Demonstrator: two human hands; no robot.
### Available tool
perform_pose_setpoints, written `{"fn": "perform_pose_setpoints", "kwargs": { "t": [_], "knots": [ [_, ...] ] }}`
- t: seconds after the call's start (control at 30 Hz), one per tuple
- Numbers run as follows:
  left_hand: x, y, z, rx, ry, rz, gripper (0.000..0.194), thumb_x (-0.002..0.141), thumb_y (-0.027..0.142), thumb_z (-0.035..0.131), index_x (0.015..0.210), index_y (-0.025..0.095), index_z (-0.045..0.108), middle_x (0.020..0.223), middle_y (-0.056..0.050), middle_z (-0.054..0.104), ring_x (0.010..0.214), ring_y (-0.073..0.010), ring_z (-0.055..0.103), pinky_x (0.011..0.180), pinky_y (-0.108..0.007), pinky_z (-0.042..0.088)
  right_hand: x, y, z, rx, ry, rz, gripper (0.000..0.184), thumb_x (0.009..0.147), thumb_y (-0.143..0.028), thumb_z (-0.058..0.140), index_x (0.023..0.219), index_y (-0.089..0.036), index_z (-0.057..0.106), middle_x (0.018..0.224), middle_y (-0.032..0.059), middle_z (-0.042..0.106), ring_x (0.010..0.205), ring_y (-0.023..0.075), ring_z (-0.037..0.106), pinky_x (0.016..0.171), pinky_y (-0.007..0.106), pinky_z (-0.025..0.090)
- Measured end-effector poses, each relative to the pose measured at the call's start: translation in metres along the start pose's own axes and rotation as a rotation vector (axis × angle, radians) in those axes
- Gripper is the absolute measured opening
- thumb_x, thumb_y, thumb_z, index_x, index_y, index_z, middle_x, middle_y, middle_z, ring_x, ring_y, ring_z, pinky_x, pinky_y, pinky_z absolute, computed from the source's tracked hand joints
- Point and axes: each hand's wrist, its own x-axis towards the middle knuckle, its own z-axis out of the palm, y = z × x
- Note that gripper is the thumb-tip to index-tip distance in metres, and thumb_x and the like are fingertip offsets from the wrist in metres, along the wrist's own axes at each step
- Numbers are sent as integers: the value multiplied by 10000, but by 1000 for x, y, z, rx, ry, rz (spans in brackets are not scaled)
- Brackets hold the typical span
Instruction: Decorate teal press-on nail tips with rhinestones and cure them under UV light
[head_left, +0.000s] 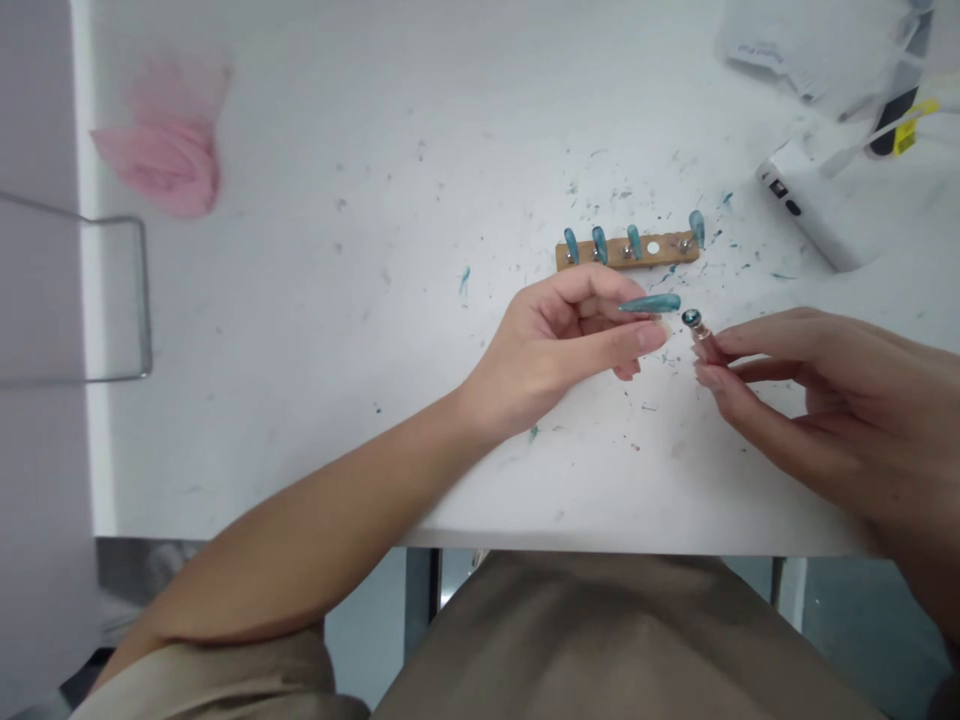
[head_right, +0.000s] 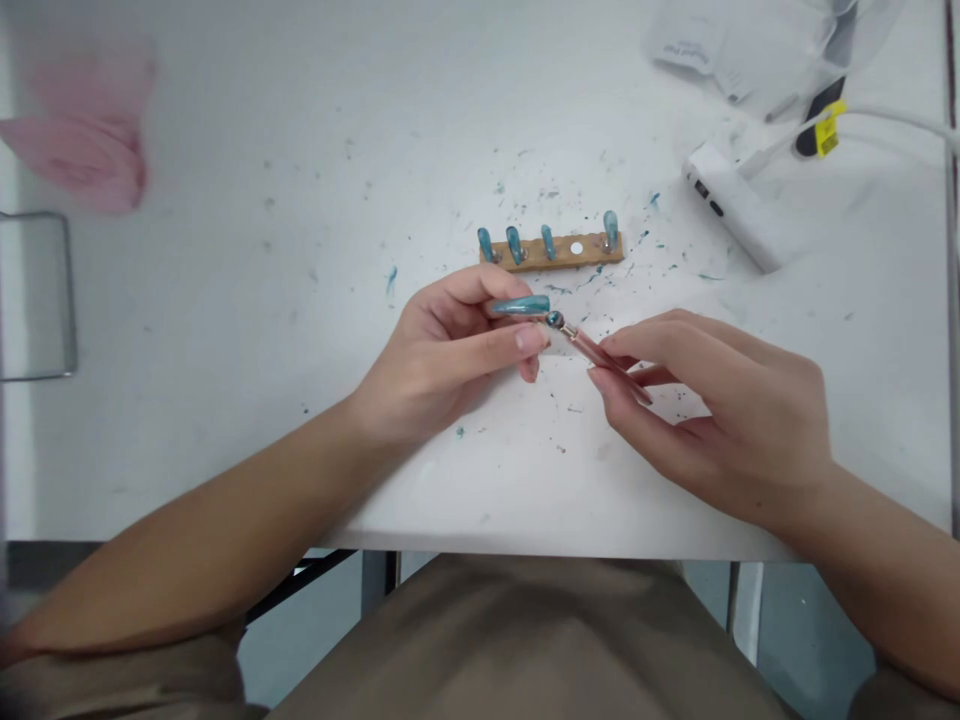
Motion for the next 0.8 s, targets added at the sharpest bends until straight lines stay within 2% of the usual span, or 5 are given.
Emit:
{"fn": "perform_pose_setpoints", "kwargs": {
  "t": [0.27, 0.37, 0.5, 0.63, 0.8],
  "knots": [
    [0, 2, 1, -12, -9, -6, 241, 845, 298, 985, 916, 227, 766, 826, 64, 770, 654, -56, 705, 639, -186, 622, 0, 2, 1, -20, 6, -86, 90, 1045, -204, 745, 1103, -232, 681, 1064, -47, 772, 788, 70, 748, 610, 249, 553],
    [0, 2, 1, 2, -1, -9, 257, 839, 313, 991, 909, 226, 760, 824, 64, 768, 646, -56, 705, 641, -188, 625, -1, 3, 1, -26, 14, -46, 92, 1041, -199, 745, 1104, -245, 696, 1071, -45, 774, 822, 86, 761, 636, 255, 577],
    [-1, 2, 2, 2, 10, -11, 274, 835, 338, 996, 914, 235, 754, 811, 72, 758, 645, -55, 698, 664, -199, 633, -6, 14, 2, 30, 49, 68, 163, 1017, -238, 789, 1170, -285, 759, 1127, -41, 776, 924, 123, 790, 770, 260, 669],
    [-2, 3, 3, -6, 10, -31, 300, 819, 360, 1007, 916, 244, 748, 803, 71, 767, 646, -65, 693, 664, -218, 631, -7, 25, 2, 14, 122, 160, 224, 988, -272, 831, 1206, -312, 797, 1174, -18, 779, 966, 190, 810, 751, 304, 678],
    [-3, 2, 2, -3, 18, -26, 310, 821, 358, 1006, 930, 242, 739, 786, 71, 761, 632, -67, 690, 637, -208, 621, 3, 28, 5, -105, 32, 122, 191, 1037, -321, 768, 1226, -294, 773, 1114, -33, 787, 906, 172, 807, 650, 288, 616]
  ]
}}
